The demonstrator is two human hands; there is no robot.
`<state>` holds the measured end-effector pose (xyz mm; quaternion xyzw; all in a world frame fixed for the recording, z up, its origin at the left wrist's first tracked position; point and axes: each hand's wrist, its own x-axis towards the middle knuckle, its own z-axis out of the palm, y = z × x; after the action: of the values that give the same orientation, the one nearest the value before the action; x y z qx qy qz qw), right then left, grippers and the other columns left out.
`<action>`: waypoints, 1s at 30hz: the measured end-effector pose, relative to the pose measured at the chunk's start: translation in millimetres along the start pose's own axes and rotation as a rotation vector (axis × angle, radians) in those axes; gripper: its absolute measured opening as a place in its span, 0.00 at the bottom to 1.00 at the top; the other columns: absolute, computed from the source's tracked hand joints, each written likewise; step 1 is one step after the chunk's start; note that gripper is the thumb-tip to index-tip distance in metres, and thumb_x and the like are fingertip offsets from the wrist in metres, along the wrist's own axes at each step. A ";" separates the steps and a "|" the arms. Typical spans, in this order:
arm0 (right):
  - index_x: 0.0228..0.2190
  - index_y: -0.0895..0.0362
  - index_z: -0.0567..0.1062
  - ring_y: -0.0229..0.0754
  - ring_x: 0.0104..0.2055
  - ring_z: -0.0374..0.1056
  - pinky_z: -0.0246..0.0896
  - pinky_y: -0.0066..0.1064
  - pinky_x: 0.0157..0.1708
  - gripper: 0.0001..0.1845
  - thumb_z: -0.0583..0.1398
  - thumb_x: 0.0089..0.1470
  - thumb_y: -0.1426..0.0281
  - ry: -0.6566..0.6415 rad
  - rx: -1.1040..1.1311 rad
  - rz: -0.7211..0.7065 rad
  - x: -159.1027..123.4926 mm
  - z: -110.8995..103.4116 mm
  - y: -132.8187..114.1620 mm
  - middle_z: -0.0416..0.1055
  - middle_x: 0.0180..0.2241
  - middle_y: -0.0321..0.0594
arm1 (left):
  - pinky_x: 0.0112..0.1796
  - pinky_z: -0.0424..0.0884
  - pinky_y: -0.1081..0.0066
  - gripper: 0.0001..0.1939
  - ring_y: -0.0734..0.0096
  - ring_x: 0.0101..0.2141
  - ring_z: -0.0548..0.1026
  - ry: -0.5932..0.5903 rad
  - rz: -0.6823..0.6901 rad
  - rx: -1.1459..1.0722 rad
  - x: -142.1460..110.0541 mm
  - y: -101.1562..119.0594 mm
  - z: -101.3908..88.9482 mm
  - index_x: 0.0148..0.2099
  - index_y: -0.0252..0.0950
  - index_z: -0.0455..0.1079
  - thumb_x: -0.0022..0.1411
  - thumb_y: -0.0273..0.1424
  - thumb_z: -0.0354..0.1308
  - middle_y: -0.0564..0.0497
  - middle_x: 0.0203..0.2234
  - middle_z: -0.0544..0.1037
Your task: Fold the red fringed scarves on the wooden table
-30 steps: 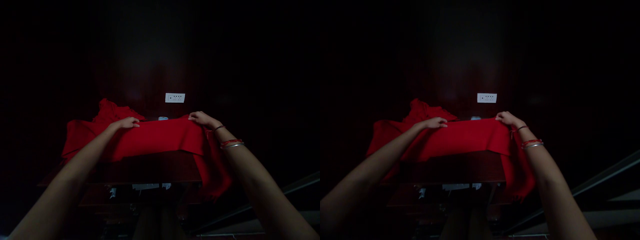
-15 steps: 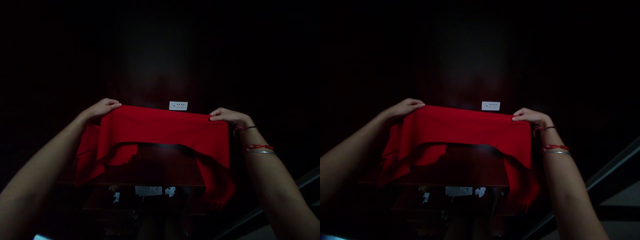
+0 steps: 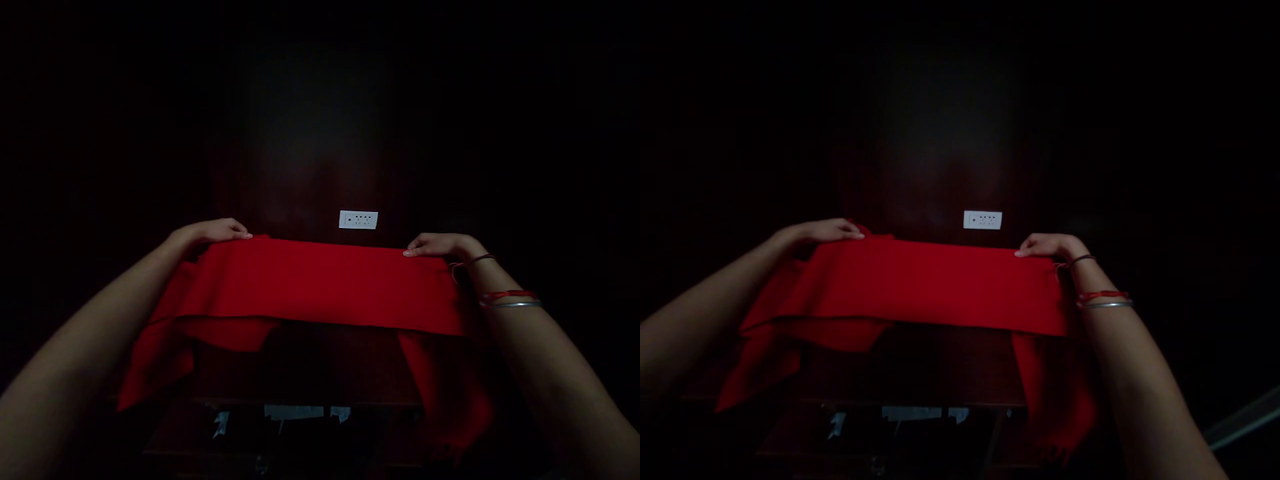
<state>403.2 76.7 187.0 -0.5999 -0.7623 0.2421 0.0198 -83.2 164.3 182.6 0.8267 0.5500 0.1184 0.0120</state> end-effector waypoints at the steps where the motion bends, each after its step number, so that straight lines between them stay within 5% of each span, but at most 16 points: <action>1: 0.25 0.61 0.73 0.40 0.26 0.64 0.56 0.28 0.24 0.29 0.53 0.37 0.48 -0.004 -0.049 0.016 18.7 6.2 10.4 0.69 0.24 0.40 | 0.32 0.62 0.77 0.18 0.72 0.29 0.69 -0.134 0.044 -0.005 13.2 -4.1 21.1 0.32 0.33 0.70 0.50 0.43 0.49 0.53 0.28 0.74; 4: 0.24 0.62 0.72 0.39 0.25 0.62 0.53 0.27 0.23 0.27 0.53 0.39 0.49 0.067 -0.149 0.058 68.2 30.9 42.8 0.69 0.25 0.42 | 0.33 0.62 0.75 0.20 0.68 0.31 0.70 -0.241 -0.003 0.109 40.9 -12.3 83.7 0.32 0.33 0.70 0.52 0.43 0.47 0.48 0.31 0.74; 9: 0.28 0.60 0.73 0.40 0.30 0.62 0.55 0.27 0.27 0.24 0.55 0.38 0.52 0.158 -0.028 0.064 97.1 58.3 82.9 0.69 0.29 0.41 | 0.34 0.63 0.69 0.23 0.61 0.37 0.69 -0.092 -0.230 0.255 51.6 -19.6 147.4 0.40 0.33 0.67 0.58 0.43 0.39 0.41 0.37 0.71; 16: 0.28 0.58 0.71 0.38 0.30 0.63 0.57 0.27 0.29 0.20 0.59 0.35 0.56 0.044 0.269 0.078 64.3 58.0 112.6 0.69 0.30 0.39 | 0.33 0.63 0.64 0.20 0.56 0.37 0.69 0.015 -0.219 0.368 46.9 -17.2 154.5 0.42 0.32 0.66 0.59 0.38 0.37 0.39 0.36 0.71; 22: 0.31 0.60 0.68 0.39 0.31 0.62 0.57 0.29 0.31 0.16 0.51 0.47 0.60 0.400 0.011 0.010 59.8 36.4 95.8 0.67 0.30 0.41 | 0.45 0.54 0.60 0.19 0.57 0.49 0.58 0.322 0.057 0.355 16.5 74.0 167.6 0.50 0.33 0.58 0.59 0.33 0.40 0.39 0.49 0.59; 25: 0.33 0.61 0.70 0.42 0.34 0.64 0.56 0.30 0.33 0.14 0.52 0.48 0.65 0.375 -0.328 0.147 61.5 18.5 79.0 0.68 0.33 0.46 | 0.50 0.46 0.60 0.23 0.61 0.54 0.46 0.169 0.365 0.204 0.4 123.2 193.8 0.55 0.40 0.52 0.59 0.42 0.39 0.47 0.56 0.48; 30: 0.36 0.62 0.71 0.49 0.38 0.65 0.57 0.34 0.31 0.17 0.51 0.50 0.64 0.306 -0.718 0.390 60.5 15.0 60.2 0.67 0.38 0.54 | 0.49 0.41 0.51 0.29 0.56 0.56 0.39 -0.261 0.332 0.047 -2.5 146.3 231.8 0.59 0.44 0.41 0.57 0.49 0.33 0.48 0.58 0.40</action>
<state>436.0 137.2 134.4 -0.7304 -0.6588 -0.1311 -0.1235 96.9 129.8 -21.2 0.9142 0.4028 -0.0024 0.0444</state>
